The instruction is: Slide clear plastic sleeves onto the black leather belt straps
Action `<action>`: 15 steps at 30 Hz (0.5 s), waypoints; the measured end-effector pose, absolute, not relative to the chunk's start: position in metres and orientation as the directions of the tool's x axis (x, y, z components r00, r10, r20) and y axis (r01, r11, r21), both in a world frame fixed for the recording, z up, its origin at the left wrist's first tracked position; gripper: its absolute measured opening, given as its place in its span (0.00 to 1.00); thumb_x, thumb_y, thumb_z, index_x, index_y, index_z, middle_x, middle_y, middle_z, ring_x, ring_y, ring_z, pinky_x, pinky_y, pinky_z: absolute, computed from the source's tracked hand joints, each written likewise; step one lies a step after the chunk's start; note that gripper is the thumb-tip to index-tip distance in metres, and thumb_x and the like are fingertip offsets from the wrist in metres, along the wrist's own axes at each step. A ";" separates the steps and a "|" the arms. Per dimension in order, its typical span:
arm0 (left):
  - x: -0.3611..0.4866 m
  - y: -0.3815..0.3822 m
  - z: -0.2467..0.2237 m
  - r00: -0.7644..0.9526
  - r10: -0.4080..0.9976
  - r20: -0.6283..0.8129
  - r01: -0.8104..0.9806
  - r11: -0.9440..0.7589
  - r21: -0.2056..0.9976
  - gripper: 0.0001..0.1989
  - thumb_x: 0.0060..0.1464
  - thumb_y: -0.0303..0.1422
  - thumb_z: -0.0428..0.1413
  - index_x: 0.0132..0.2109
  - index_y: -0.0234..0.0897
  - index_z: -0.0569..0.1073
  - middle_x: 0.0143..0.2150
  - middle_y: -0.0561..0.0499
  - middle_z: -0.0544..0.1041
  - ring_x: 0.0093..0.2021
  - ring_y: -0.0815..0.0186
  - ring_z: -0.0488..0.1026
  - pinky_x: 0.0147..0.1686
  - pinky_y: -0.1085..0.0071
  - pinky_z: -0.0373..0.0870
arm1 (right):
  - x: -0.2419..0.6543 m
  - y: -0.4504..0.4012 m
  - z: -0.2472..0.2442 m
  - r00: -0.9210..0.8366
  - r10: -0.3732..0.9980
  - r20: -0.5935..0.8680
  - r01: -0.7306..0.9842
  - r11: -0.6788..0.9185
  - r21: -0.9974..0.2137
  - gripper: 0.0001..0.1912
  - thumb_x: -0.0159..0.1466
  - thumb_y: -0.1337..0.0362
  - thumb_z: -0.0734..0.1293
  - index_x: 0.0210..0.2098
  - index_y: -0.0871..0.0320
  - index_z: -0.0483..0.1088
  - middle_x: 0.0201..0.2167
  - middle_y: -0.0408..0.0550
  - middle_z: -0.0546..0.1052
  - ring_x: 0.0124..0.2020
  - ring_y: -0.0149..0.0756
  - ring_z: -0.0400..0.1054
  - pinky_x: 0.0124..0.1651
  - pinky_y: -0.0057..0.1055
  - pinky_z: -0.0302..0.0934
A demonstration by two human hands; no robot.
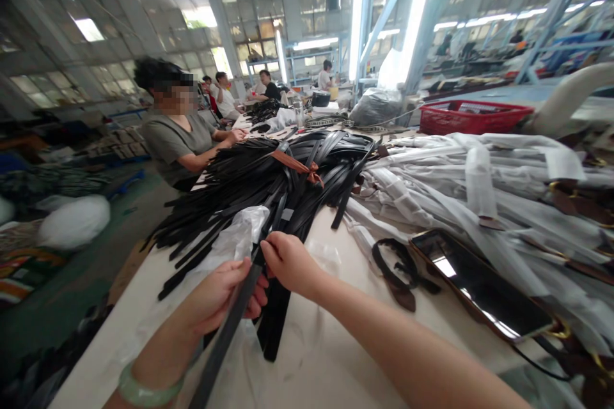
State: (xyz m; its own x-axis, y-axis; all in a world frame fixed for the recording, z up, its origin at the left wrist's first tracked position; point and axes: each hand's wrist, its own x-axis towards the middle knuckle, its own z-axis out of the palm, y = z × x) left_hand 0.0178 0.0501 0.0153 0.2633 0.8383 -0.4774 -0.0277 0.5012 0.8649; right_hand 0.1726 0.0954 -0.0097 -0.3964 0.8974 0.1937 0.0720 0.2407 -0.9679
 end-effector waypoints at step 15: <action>-0.004 -0.023 0.050 0.342 0.856 -0.387 0.026 0.403 0.915 0.25 0.50 0.55 0.53 0.35 0.35 0.71 0.22 0.53 0.72 0.18 0.71 0.68 0.17 0.77 0.63 | 0.195 0.087 -0.012 -0.269 0.948 0.167 -0.118 0.139 -0.983 0.16 0.48 0.57 0.76 0.33 0.52 0.71 0.29 0.48 0.78 0.30 0.42 0.75 0.32 0.32 0.72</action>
State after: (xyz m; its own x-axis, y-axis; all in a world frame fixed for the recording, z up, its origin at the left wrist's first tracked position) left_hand -0.0040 -0.0227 0.0502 0.3422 0.8564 -0.3866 0.0256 0.4028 0.9149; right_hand 0.1945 0.0867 -0.0121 -0.2694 0.9485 0.1669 -0.1179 0.1395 -0.9832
